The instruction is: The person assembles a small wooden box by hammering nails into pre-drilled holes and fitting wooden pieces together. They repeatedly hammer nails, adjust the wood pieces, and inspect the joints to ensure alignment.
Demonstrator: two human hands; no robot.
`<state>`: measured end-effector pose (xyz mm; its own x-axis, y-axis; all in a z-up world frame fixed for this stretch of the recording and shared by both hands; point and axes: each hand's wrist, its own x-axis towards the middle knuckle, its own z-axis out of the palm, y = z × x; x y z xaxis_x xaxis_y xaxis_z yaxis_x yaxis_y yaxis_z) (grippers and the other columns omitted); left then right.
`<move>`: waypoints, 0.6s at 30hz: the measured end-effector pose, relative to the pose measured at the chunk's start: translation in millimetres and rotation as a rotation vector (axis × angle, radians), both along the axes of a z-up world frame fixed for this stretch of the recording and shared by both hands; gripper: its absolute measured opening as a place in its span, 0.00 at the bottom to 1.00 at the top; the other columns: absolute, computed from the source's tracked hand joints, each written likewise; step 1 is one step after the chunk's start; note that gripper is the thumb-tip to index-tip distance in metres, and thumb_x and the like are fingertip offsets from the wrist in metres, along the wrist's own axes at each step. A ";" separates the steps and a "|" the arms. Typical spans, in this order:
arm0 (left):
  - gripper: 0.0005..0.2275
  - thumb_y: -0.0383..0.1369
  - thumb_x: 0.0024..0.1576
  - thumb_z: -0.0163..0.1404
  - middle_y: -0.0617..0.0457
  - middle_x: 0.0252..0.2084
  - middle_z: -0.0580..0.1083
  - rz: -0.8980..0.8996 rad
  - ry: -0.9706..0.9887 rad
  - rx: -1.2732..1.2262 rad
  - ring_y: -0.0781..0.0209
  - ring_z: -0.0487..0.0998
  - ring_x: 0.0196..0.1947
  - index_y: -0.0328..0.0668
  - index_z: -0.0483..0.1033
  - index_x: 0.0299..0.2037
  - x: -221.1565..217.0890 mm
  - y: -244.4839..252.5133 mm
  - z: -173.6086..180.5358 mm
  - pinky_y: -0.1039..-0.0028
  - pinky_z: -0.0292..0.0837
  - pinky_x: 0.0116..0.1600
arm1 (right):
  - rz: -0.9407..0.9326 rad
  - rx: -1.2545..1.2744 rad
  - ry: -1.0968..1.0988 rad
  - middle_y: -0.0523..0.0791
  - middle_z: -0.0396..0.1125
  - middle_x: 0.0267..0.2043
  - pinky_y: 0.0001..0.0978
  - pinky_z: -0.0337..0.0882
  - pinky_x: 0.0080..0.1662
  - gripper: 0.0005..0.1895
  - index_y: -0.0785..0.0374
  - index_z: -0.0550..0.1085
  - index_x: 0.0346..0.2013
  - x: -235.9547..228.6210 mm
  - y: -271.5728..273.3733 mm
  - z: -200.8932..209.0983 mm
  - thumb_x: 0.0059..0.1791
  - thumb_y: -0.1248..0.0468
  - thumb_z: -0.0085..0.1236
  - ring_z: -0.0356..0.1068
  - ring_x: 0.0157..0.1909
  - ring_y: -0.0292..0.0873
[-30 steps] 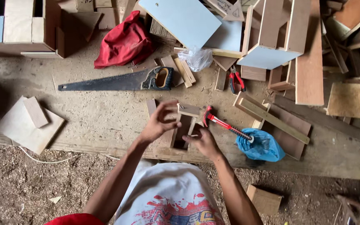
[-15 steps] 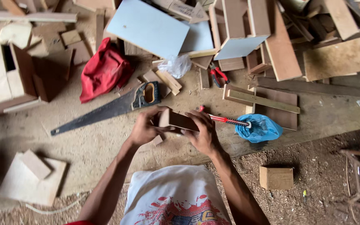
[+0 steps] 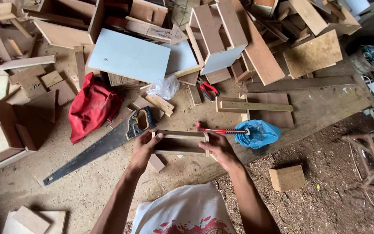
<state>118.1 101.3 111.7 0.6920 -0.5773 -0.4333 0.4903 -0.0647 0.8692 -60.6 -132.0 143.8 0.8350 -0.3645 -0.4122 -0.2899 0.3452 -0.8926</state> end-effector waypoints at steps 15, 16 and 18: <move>0.16 0.40 0.56 0.56 0.45 0.49 0.78 -0.584 -0.739 0.380 0.53 0.82 0.42 0.42 0.75 0.51 8.8 -8.0 22.5 0.64 0.82 0.44 | 0.116 -0.498 0.098 0.38 0.67 0.29 0.25 0.65 0.36 0.29 0.65 0.76 0.52 -0.4 5.6 53.6 0.40 0.56 0.71 0.66 0.32 0.33; 0.15 0.43 0.60 0.54 0.45 0.46 0.77 -0.626 -0.853 0.391 0.51 0.80 0.41 0.41 0.76 0.48 4.6 -10.5 22.5 0.63 0.81 0.42 | 0.131 -0.543 0.093 0.37 0.67 0.29 0.24 0.66 0.37 0.30 0.65 0.76 0.52 -1.0 3.7 58.5 0.40 0.55 0.71 0.66 0.33 0.32; 0.19 0.49 0.62 0.52 0.44 0.42 0.75 -0.679 -0.975 0.427 0.50 0.78 0.38 0.39 0.76 0.44 -5.1 -12.3 20.8 0.62 0.78 0.38 | 0.143 -0.547 0.086 0.37 0.67 0.30 0.24 0.65 0.37 0.31 0.66 0.76 0.52 -4.6 3.6 65.0 0.39 0.54 0.71 0.65 0.33 0.32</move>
